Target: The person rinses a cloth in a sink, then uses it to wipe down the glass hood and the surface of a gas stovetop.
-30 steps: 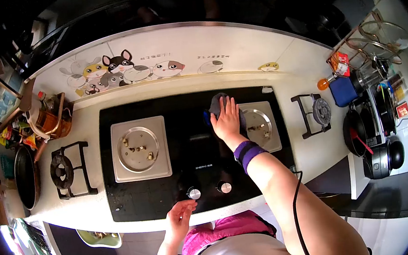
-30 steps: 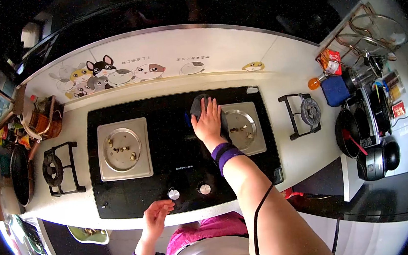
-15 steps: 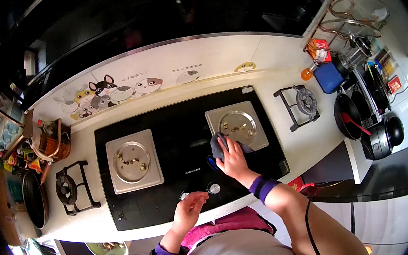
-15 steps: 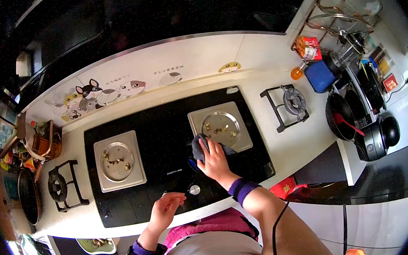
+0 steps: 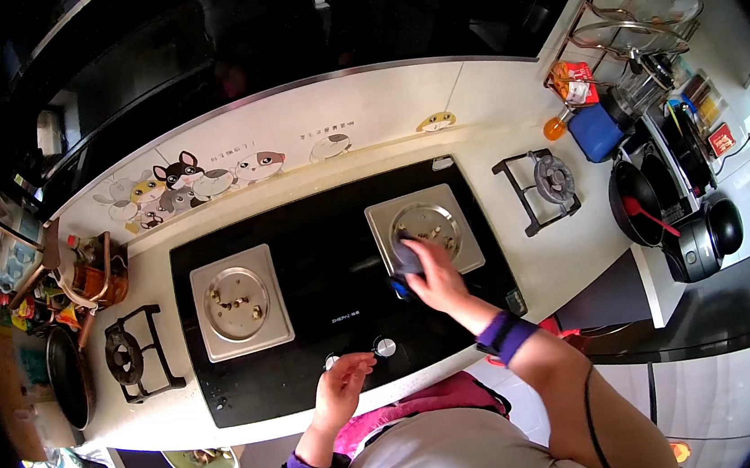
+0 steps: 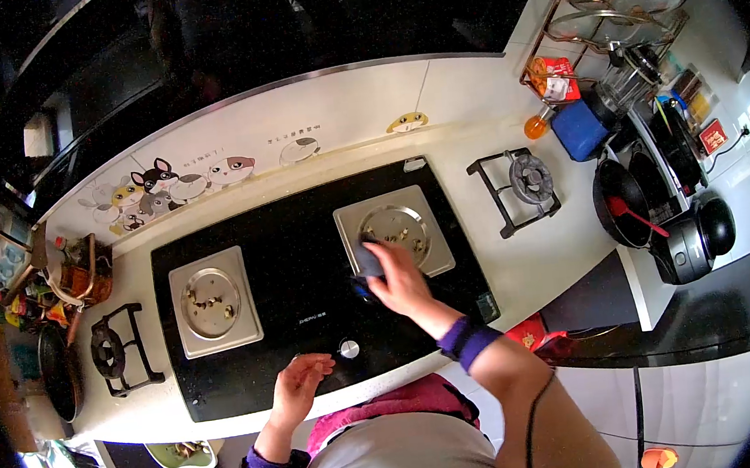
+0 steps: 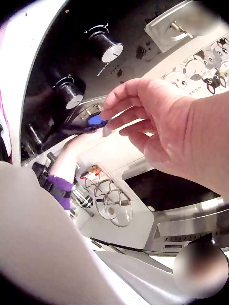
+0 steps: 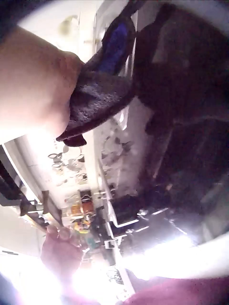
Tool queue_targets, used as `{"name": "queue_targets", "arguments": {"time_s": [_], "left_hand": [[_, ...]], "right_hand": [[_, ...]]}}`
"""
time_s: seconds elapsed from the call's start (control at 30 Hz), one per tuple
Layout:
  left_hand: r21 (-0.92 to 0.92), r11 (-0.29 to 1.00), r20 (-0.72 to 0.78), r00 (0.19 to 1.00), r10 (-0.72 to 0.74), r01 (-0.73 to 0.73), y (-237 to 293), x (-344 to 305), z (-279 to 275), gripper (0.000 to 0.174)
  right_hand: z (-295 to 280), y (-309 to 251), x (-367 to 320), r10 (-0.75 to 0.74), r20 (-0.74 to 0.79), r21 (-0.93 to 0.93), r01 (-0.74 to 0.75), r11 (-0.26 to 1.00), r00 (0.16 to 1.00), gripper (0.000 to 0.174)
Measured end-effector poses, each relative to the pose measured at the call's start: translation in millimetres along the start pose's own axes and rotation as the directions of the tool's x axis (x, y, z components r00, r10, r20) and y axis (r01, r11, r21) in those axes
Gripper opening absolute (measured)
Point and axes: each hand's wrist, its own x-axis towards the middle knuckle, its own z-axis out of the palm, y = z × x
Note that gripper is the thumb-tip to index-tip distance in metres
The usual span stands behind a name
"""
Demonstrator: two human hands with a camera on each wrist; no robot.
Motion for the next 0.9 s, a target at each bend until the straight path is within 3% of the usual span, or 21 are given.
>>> {"name": "queue_targets", "arguments": {"time_s": [0.07,0.1,0.13,0.2,0.4,0.5,0.67,0.73,0.8,0.87,0.9], "left_hand": [[0.024,0.999,-0.003,0.999,-0.048,0.048,2,-2,3,0.024],[0.033,0.998,-0.017,0.999,-0.049,0.049,1,-2,3,0.024],[0.041,0.998,-0.03,0.998,-0.051,0.053,-1,-4,3,0.024],[0.05,0.997,-0.062,0.997,-0.056,0.059,-4,-5,5,0.023],[-0.007,0.994,-0.057,0.993,-0.108,0.108,-12,-1,20,0.02],[0.057,0.997,-0.036,0.998,-0.055,0.057,-4,9,28,0.021],[0.027,0.998,0.013,0.999,-0.049,0.049,0,23,43,0.022],[0.096,0.993,0.03,0.997,-0.067,0.064,4,27,45,0.022],[0.101,0.993,0.021,0.998,-0.057,0.054,3,27,46,0.021],[0.081,0.996,0.013,0.999,-0.037,0.036,-2,28,42,0.021],[0.062,0.997,0.009,0.999,-0.037,0.036,-4,28,39,0.021]], "right_hand": [[37,-6,31,-0.059,0.087,0.044,0.056,0.997,0.994,0.059],[64,3,40,-0.105,0.119,-0.009,0.107,0.994,0.987,0.058],[78,3,43,-0.127,0.16,-0.205,0.159,0.966,0.979,0.056],[95,1,45,-0.095,0.123,-0.232,0.122,0.965,0.988,0.055],[49,4,-9,-0.266,0.279,0.001,0.277,0.961,0.923,0.053],[25,-4,-52,-0.23,0.421,0.035,0.238,0.971,0.877,0.056],[-1,1,-103,-0.271,0.378,0.123,0.243,0.962,0.885,0.049],[-13,9,-108,-0.243,0.433,0.201,0.169,0.965,0.868,0.046],[-31,15,-106,-0.149,0.395,0.336,0.009,0.942,0.906,0.045],[-54,19,-96,0.062,0.309,0.438,-0.2,0.876,0.949,0.046],[-70,23,-89,0.191,0.321,0.422,-0.321,0.848,0.928,0.047]]}}
